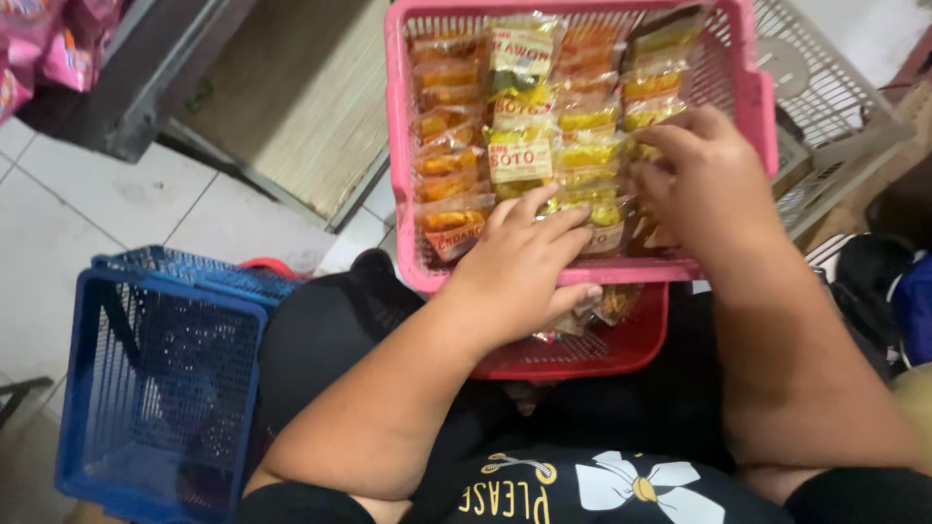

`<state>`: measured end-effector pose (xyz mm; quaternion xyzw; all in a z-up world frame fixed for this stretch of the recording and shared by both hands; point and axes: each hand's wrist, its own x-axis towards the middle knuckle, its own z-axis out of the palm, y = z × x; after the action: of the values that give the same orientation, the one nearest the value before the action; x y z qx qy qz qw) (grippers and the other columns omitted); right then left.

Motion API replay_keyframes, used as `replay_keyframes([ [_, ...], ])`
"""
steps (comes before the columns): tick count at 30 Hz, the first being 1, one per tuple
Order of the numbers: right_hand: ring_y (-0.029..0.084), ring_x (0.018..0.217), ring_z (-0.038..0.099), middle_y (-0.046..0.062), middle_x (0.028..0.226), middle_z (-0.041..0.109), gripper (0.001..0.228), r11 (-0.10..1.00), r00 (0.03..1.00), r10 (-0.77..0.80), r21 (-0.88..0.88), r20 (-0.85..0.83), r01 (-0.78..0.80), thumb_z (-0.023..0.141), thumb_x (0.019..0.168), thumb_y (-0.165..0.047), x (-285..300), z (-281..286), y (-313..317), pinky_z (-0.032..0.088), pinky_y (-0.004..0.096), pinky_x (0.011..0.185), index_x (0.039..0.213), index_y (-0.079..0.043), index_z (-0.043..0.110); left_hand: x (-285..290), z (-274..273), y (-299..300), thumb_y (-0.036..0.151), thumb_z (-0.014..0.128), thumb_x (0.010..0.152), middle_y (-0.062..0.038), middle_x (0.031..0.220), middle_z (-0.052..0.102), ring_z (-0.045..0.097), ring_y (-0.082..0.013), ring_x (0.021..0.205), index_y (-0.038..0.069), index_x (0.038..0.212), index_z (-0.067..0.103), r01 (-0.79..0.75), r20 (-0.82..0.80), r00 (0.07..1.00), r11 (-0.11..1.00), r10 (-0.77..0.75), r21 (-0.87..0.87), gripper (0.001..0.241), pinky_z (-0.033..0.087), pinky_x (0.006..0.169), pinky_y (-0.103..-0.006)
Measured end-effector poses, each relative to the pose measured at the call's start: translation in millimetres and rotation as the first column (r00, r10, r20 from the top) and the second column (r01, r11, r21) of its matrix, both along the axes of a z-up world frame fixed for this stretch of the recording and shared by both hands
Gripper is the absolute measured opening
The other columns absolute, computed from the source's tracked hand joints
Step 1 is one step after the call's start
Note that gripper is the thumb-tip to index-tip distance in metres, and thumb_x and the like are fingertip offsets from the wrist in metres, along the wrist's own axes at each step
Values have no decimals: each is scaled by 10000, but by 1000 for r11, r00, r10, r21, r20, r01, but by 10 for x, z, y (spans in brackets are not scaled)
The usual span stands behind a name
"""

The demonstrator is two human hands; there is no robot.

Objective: The person sorts small food packets into a pink plastic basket by picking them up from a pile and arranging them in rows.

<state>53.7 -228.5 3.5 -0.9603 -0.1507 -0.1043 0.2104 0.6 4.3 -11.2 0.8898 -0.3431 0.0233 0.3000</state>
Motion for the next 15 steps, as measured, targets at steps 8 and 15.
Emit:
replay_keyframes([
  [8,376,907,659,223,1034,635,263,984,978,167,-76,125,-159,779,837,-59,-452,626,230,551,432,782,1084,4,711,25,3,62,295,741,863,-97,1420,601,452,-351,1410,89,1286,642,1,-42,999,994,-5,-108,481,377,1159,-494],
  [15,313,898,715,125,991,718,300,729,575,396,-136,-716,-671,596,914,-196,-910,-36,374,565,453,797,1205,-149,650,88,137,223,232,681,991,-112,1365,649,568,-312,1325,97,1365,621,-22,-99,995,929,-15,-370,402,450,1157,-426],
])
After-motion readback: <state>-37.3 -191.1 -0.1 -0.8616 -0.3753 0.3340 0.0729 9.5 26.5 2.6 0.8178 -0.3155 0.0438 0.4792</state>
